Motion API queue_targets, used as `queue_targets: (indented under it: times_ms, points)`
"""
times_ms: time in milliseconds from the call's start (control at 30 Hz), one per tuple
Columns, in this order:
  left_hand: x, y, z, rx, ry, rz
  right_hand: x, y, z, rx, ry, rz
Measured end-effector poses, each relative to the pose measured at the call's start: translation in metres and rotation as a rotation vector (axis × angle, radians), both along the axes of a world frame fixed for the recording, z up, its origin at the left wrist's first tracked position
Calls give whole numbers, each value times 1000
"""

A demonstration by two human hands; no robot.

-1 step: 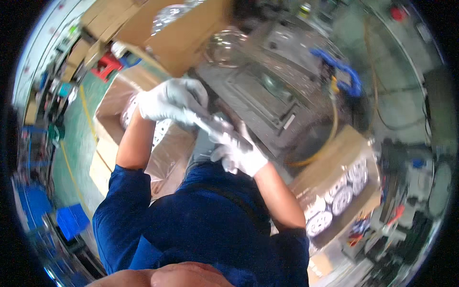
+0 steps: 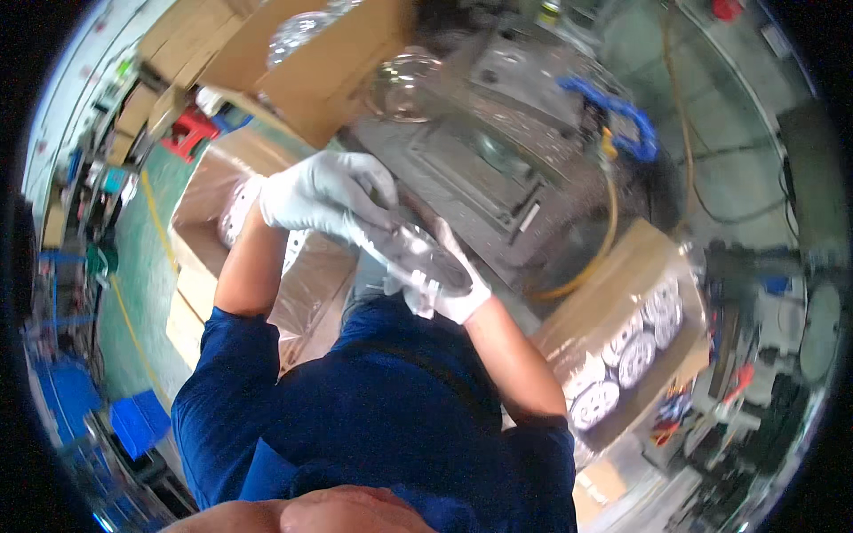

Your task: Operating an industrial machine to process circular metal components and sorting them into boxes.

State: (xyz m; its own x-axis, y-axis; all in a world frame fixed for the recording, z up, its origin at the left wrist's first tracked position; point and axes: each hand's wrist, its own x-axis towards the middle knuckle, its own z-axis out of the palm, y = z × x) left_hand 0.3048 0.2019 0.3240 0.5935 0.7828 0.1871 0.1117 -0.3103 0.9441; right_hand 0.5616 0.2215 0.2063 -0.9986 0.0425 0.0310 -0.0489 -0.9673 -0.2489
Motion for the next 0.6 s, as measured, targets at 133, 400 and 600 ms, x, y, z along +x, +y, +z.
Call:
queue_targets:
  times_ms: [133,400,600]
  points:
    - [10,17,-13,130,56,-183,34,-4,25,-155,-224,-459]
    - [71,-9,-55,-594,-527,631,37,-10,37,468,-553,-1170]
    - [117,46,-46,-151,-579,794,26,-2,63,651,-817,-1148]
